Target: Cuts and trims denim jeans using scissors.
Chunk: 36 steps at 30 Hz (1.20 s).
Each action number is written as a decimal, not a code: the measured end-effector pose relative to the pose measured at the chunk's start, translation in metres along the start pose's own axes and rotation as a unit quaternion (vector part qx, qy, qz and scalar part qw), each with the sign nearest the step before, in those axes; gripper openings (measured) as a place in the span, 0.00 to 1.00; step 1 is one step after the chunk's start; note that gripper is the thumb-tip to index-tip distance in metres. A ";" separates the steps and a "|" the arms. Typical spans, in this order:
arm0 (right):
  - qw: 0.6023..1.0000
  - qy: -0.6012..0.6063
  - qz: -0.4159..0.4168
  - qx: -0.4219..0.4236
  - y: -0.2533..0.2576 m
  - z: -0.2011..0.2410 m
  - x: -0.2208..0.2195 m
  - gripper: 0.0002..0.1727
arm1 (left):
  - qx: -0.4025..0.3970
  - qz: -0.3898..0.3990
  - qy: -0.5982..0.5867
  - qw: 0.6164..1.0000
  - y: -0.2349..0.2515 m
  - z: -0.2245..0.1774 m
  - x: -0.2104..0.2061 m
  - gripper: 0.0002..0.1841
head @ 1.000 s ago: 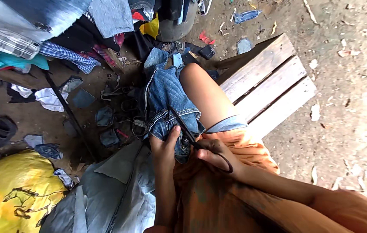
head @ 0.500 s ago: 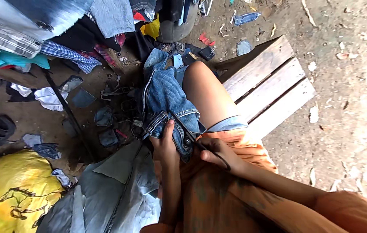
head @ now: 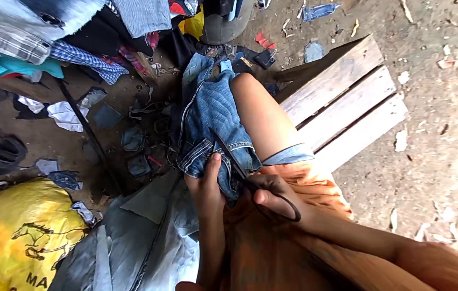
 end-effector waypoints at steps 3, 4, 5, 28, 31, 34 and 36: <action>0.998 -0.045 -0.021 -0.029 -0.005 -0.002 -0.001 0.32 | 0.033 0.022 0.039 0.998 -0.002 0.002 0.007 0.14; 0.997 -0.067 -0.027 -0.037 -0.004 -0.002 -0.002 0.33 | 0.037 0.049 0.070 0.996 -0.001 0.002 0.012 0.17; 0.995 -0.090 -0.030 -0.042 -0.003 -0.002 -0.003 0.33 | 0.037 0.075 0.103 0.991 0.001 0.003 0.017 0.22; 0.996 -0.080 -0.021 -0.026 -0.016 -0.008 0.014 0.29 | 0.115 0.114 0.078 0.984 -0.009 -0.001 0.019 0.17; 0.993 -0.099 0.002 -0.063 -0.013 -0.003 0.015 0.37 | 0.119 0.104 0.108 0.981 -0.016 0.002 0.019 0.19; 0.989 -0.094 0.038 -0.106 0.000 0.008 0.014 0.47 | 0.113 0.106 0.137 0.978 -0.018 0.005 0.022 0.20; 0.987 -0.089 0.039 -0.126 0.004 0.011 0.014 0.45 | 0.110 0.101 0.143 0.978 -0.018 0.005 0.024 0.21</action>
Point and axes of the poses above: each hand's wrist, its own y-axis towards the middle knuckle, its own x-axis out of the back of the hand, z = x × y, the point moved 2 cm from there along y, towards the middle knuckle, and after that the axes turned 4 degrees about -x, right-handed, at the moved point
